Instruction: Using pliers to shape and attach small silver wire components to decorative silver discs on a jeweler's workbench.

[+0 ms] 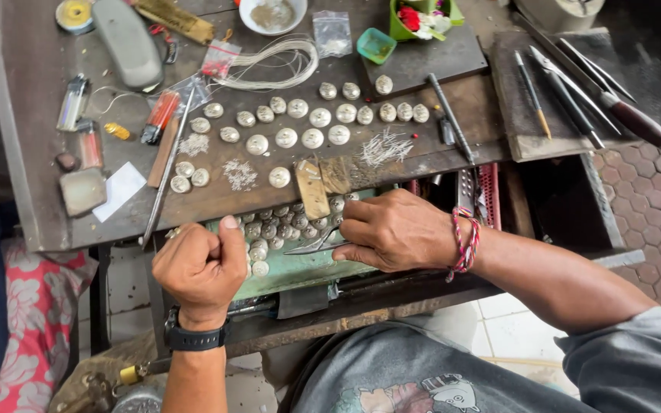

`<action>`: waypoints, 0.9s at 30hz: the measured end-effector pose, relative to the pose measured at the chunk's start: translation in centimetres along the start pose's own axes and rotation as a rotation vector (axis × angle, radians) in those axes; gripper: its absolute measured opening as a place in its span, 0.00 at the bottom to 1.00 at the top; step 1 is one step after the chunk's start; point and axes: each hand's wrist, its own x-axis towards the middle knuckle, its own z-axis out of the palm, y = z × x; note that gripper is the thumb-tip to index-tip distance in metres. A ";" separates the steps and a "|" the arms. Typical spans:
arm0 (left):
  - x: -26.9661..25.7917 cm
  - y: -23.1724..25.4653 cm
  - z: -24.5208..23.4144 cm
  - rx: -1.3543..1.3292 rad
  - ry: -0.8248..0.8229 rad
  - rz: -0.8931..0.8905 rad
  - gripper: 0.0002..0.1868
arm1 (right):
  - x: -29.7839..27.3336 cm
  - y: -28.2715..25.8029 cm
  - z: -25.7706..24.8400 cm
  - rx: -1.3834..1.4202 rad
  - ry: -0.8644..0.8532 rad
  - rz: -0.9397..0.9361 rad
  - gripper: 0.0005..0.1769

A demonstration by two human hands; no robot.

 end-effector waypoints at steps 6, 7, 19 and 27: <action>-0.4 0.5 -0.1 0.024 -0.026 -0.052 0.25 | -0.4 1.0 -1.3 -0.092 0.094 0.030 0.19; -0.5 0.5 -0.1 0.033 -0.034 -0.068 0.26 | -0.5 1.2 -1.6 -0.130 0.132 0.043 0.19; -1.0 1.5 0.3 -0.030 -0.077 -0.021 0.23 | -3.1 5.7 -4.3 -0.332 0.351 0.128 0.20; 0.1 3.0 0.1 -0.055 -0.104 0.054 0.22 | -5.0 6.8 -8.1 -0.383 0.510 0.371 0.21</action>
